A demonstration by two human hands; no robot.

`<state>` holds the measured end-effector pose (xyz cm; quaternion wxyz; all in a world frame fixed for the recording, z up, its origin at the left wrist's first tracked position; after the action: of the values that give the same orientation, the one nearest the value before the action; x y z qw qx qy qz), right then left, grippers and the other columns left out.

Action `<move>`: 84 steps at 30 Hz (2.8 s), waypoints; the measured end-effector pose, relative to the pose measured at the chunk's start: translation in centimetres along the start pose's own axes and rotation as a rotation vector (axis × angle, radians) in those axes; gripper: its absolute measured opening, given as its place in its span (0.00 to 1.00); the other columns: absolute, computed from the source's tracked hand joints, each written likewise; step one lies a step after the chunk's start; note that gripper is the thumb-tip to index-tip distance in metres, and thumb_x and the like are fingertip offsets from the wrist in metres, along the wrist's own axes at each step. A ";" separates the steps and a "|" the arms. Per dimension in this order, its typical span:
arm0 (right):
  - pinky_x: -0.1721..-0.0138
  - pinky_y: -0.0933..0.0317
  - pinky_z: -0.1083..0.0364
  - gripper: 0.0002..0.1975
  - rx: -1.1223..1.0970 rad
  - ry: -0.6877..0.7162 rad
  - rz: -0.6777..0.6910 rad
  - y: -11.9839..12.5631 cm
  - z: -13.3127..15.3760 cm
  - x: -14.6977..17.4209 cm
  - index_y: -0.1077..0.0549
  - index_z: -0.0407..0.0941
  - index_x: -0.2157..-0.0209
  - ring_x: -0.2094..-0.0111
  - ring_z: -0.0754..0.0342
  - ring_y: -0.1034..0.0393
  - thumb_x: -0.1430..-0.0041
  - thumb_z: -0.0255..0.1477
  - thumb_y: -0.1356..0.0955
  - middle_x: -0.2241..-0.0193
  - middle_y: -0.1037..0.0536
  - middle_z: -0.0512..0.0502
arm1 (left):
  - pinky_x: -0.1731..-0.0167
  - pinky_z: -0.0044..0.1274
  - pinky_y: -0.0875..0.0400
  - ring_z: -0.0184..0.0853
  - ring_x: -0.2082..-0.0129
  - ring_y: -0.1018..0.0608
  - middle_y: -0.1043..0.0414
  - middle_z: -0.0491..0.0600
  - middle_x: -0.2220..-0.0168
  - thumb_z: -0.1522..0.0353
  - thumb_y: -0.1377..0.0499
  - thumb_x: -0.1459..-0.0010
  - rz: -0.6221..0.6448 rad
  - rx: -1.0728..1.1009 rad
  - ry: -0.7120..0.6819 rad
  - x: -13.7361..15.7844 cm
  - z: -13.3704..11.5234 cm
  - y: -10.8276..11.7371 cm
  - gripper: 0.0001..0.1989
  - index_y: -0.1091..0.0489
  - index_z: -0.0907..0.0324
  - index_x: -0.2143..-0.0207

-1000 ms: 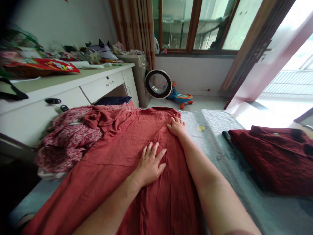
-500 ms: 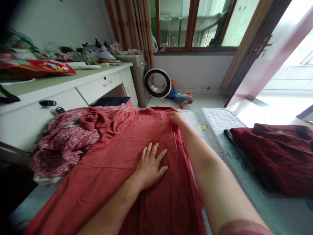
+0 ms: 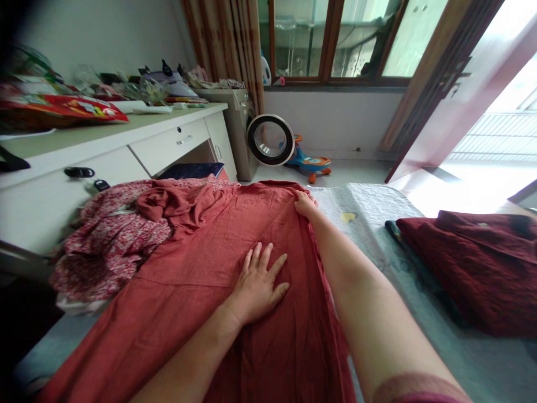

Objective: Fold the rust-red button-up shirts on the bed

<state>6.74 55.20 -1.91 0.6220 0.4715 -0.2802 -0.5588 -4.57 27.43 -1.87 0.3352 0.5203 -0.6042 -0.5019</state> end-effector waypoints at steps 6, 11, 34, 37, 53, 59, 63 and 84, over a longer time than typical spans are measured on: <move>0.35 0.59 0.34 0.35 0.047 0.020 -0.013 1.5 1.9 4.8 0.48 0.44 0.32 0.31 0.39 0.61 0.41 0.33 0.38 0.30 0.52 0.40 | 0.35 0.49 0.58 0.57 0.30 0.57 0.57 0.53 0.29 0.47 0.51 0.39 0.006 -0.036 -0.001 0.0 0.0 -0.1 0.35 0.47 0.47 0.33; 0.33 0.60 0.42 0.33 -0.002 0.358 0.075 1.3 7.1 12.1 0.47 0.42 0.33 0.31 0.46 0.59 0.35 0.40 0.40 0.31 0.50 0.39 | 0.34 0.46 0.58 0.55 0.30 0.58 0.58 0.61 0.29 0.47 0.53 0.39 0.038 -0.076 0.031 -0.1 0.1 -0.6 0.43 0.55 0.65 0.31; 0.33 0.59 0.47 0.32 0.246 0.101 0.134 -0.5 2.5 10.4 0.47 0.43 0.32 0.31 0.49 0.56 0.31 0.46 0.49 0.31 0.50 0.43 | 0.46 0.38 0.37 0.48 0.45 0.33 0.33 0.57 0.49 0.54 0.47 0.37 -0.170 -0.082 0.086 0.2 0.4 2.5 0.23 0.33 0.57 0.46; 0.34 0.59 0.44 0.32 0.241 0.041 0.131 -0.3 2.0 10.0 0.47 0.46 0.32 0.31 0.48 0.57 0.31 0.46 0.49 0.31 0.50 0.46 | 0.53 0.33 0.33 0.42 0.54 0.30 0.32 0.53 0.57 0.62 0.46 0.36 -0.161 -0.089 0.126 -0.1 1.2 2.7 0.11 0.31 0.58 0.57; 0.34 0.57 0.42 0.26 0.019 0.081 -0.164 3.2 1.1 10.0 0.38 0.46 0.38 0.33 0.47 0.52 0.38 0.29 0.41 0.34 0.41 0.44 | 0.57 0.32 0.31 0.44 0.57 0.24 0.28 0.57 0.58 0.68 0.47 0.39 -0.200 -0.156 0.400 0.9 4.6 4.2 0.17 0.36 0.62 0.47; 0.36 0.50 0.51 0.25 0.028 0.312 0.080 0.3 4.8 10.5 0.34 0.38 0.40 0.37 0.50 0.42 0.36 0.29 0.42 0.38 0.35 0.38 | 0.60 0.27 0.29 0.39 0.57 0.20 0.23 0.56 0.53 0.69 0.50 0.35 -0.221 0.001 0.412 0.7 5.4 3.7 0.18 0.40 0.62 0.44; 0.33 0.56 0.45 0.29 0.147 0.247 0.166 -1.1 4.5 10.7 0.42 0.39 0.35 0.32 0.46 0.53 0.32 0.37 0.44 0.33 0.45 0.39 | 0.62 0.25 0.29 0.37 0.58 0.19 0.22 0.54 0.54 0.72 0.53 0.33 -0.203 0.033 0.402 0.9 6.1 3.9 0.17 0.37 0.58 0.44; 0.34 0.61 0.37 0.34 0.192 -0.043 0.097 0.2 1.2 9.8 0.44 0.42 0.34 0.31 0.43 0.57 0.33 0.48 0.47 0.31 0.49 0.39 | 0.46 0.36 0.34 0.43 0.46 0.28 0.30 0.55 0.46 0.76 0.52 0.38 -0.289 -0.194 0.217 1.0 3.9 6.1 0.18 0.28 0.56 0.52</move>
<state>7.95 45.47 -3.02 0.5944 0.5024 -0.3683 -0.5086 -10.18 27.19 2.80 0.3712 0.6179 -0.4324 -0.5416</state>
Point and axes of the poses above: each hand's wrist, its own x-axis away from the middle knuckle, its own y-axis out of the back of the hand, z = x × y, the point moved 8 cm from there along -x, towards the middle knuckle
